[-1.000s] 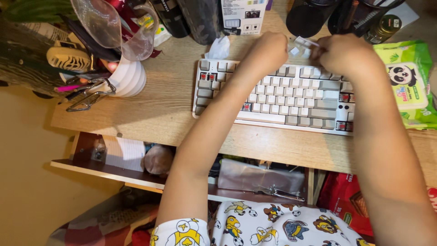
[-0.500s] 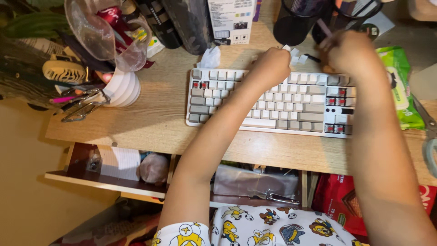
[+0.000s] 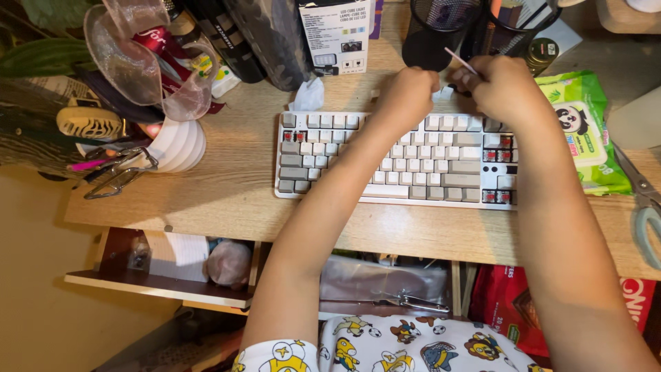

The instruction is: The person lubricates keycaps using a thin brush and installs the keycaps onto a mechanical keyboard by hand.

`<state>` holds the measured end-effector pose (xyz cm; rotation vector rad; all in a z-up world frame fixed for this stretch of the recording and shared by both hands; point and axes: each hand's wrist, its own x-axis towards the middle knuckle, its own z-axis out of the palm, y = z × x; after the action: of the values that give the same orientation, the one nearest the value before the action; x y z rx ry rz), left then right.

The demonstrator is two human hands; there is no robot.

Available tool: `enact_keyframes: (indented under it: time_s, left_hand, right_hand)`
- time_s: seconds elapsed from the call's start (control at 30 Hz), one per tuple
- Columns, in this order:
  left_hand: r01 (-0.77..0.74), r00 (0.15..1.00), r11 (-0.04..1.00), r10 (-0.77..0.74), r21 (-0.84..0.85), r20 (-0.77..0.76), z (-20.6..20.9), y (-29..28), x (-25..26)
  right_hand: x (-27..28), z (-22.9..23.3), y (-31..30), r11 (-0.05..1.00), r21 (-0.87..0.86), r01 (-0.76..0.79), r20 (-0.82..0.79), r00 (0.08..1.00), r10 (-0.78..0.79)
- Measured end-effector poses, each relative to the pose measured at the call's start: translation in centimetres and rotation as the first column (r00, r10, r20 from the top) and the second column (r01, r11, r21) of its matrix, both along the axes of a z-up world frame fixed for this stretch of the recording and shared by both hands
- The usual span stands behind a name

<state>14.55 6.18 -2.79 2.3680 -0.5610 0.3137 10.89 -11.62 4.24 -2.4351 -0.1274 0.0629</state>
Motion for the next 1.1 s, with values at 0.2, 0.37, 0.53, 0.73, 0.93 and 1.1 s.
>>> enact_keyframes:
  time_s: [0.2,0.37,0.53,0.73,0.93,1.1]
  left_hand:
    - [0.053,0.993,0.994,-0.063,0.099,0.096,-0.6,-3.3,1.9]
    - [0.011,0.995,0.947,-0.042,0.322,0.09,-1.9,-4.9,2.8]
    - [0.09,0.989,0.958,-0.119,0.272,0.091,-1.1,-4.0,2.7]
    - [0.145,0.989,0.965,-0.142,0.218,-0.027,-1.2,-3.8,3.1]
    - [0.184,0.983,0.972,-0.181,-0.144,0.037,0.1,-3.0,1.9]
    - [-0.043,0.772,0.443,-0.554,-0.895,-0.312,1.3,-1.2,-0.7]
  right_hand:
    - [-0.5,0.0,-0.5,0.99,-0.14,0.007,0.159,0.987,0.015]
    - [-1.3,0.2,-0.9,0.994,0.071,0.084,0.145,0.985,-0.094]
    - [-1.4,-0.3,-1.3,0.996,0.033,0.082,0.254,0.963,-0.087]
    - [-0.6,-1.8,-1.5,0.998,-0.027,0.059,0.469,0.882,-0.039]
    - [-1.5,-0.4,-1.4,0.984,0.15,0.094,0.445,0.883,-0.152]
    - [-1.6,0.3,-1.5,0.684,0.729,-0.013,0.246,0.938,-0.244]
